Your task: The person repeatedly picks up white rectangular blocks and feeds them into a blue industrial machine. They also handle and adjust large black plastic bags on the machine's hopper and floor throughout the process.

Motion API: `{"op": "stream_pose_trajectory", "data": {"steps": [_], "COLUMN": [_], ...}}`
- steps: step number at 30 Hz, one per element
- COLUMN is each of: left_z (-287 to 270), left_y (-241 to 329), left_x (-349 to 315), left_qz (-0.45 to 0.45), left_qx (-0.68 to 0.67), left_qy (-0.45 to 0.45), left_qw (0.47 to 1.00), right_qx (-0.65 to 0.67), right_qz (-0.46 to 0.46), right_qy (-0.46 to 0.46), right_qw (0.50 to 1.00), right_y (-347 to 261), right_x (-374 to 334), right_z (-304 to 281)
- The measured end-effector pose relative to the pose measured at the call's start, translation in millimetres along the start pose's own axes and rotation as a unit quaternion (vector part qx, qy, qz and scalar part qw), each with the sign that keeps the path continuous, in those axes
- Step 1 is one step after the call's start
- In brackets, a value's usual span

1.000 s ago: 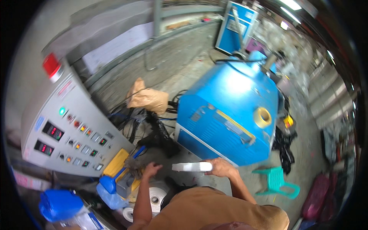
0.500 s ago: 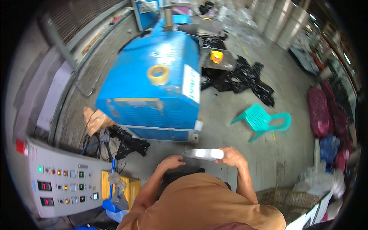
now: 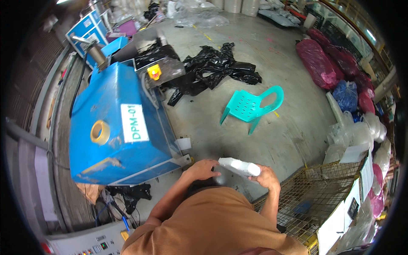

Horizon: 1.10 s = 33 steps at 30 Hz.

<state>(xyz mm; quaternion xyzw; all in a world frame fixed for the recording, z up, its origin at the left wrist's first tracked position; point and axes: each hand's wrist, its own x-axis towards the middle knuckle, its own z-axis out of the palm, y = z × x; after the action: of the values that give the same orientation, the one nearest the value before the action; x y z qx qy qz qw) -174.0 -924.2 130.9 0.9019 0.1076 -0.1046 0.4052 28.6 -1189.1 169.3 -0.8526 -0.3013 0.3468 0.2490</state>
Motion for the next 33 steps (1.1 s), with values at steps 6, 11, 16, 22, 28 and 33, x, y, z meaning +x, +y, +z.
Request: {"op": "stream_pose_trajectory", "data": {"steps": [6,11,16,22,28,33], "left_z": [-36,-116,-216,-281,-327,-378], "left_y": [-23,-40,-65,-95,-129,-162], "left_x": [86,144,186,204,220,236], "left_qz": [0.064,0.049,0.039,0.041,0.010,-0.053], "left_qx": [-0.059,-0.081,-0.093,-0.090,-0.100,-0.029], "left_qy": [-0.045,-0.007,0.046,0.191,0.317,0.444], "left_qw": [0.995,0.995,0.994,0.977,0.943,0.894], "right_qx": [0.018,-0.010,-0.030,-0.027,-0.047,-0.078], "right_qz": [0.027,0.038,0.001,-0.094,-0.215,-0.330], "right_qy": [-0.030,-0.040,-0.021,0.122,0.138,0.113], "right_qw": [0.999,0.998,0.999,0.988,0.966,0.934], "right_y": [8,-37,-107,-158,-212,-281], "right_x": [67,154,243,329,445,562], "right_z": [-3,-45,-107,-129,-148,-150]}}
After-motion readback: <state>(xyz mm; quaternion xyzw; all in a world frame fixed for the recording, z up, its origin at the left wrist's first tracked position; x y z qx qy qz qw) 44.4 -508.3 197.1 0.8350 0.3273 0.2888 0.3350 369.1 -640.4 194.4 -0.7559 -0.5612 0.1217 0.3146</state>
